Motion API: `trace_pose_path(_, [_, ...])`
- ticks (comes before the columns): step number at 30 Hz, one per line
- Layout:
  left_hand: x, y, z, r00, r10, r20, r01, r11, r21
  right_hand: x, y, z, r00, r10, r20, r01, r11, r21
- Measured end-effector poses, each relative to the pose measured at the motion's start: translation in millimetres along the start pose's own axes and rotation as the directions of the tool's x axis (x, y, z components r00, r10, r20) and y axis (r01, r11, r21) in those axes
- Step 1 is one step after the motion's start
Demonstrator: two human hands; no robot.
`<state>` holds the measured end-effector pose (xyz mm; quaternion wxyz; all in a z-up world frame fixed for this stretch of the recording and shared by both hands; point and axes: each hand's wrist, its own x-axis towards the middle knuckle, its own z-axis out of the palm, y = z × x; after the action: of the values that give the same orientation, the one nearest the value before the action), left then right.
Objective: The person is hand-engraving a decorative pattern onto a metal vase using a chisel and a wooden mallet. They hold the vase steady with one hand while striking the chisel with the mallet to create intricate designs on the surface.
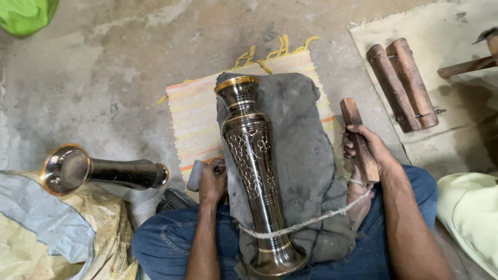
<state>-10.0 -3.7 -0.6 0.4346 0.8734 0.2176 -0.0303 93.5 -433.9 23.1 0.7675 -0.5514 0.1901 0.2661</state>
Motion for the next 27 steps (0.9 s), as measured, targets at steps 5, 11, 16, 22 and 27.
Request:
trace_pose_path(5, [-11.3,4.9,-1.2,0.997,0.047,-0.060,-0.038,0.990,0.136,-2.0,3.5,-7.9,1.000,-0.022,0.022,0.021,0.998,0.056])
trace_pose_path(11, [-23.8,9.0,4.0,0.999,0.006,-0.038,0.000,0.985,0.174,-12.3,6.5,-17.8,0.997,-0.080,-0.011,0.080,0.992,0.099])
trace_pose_path(16, [-27.1,8.3,2.5,1.000,-0.004,-0.021,0.008,0.977,0.215,-13.9,3.9,-14.4,0.996,-0.084,-0.023,0.086,0.991,0.102])
trace_pose_path(22, [-28.8,9.5,2.9,0.999,0.034,-0.030,-0.026,0.972,0.232,-9.4,5.8,-17.3,0.996,-0.087,0.006,0.086,0.991,0.103])
trace_pose_path(27, [-32.1,15.3,0.7,1.000,0.008,-0.014,-0.005,0.978,0.207,-5.1,7.3,-18.7,0.998,-0.059,-0.017,0.061,0.990,0.125])
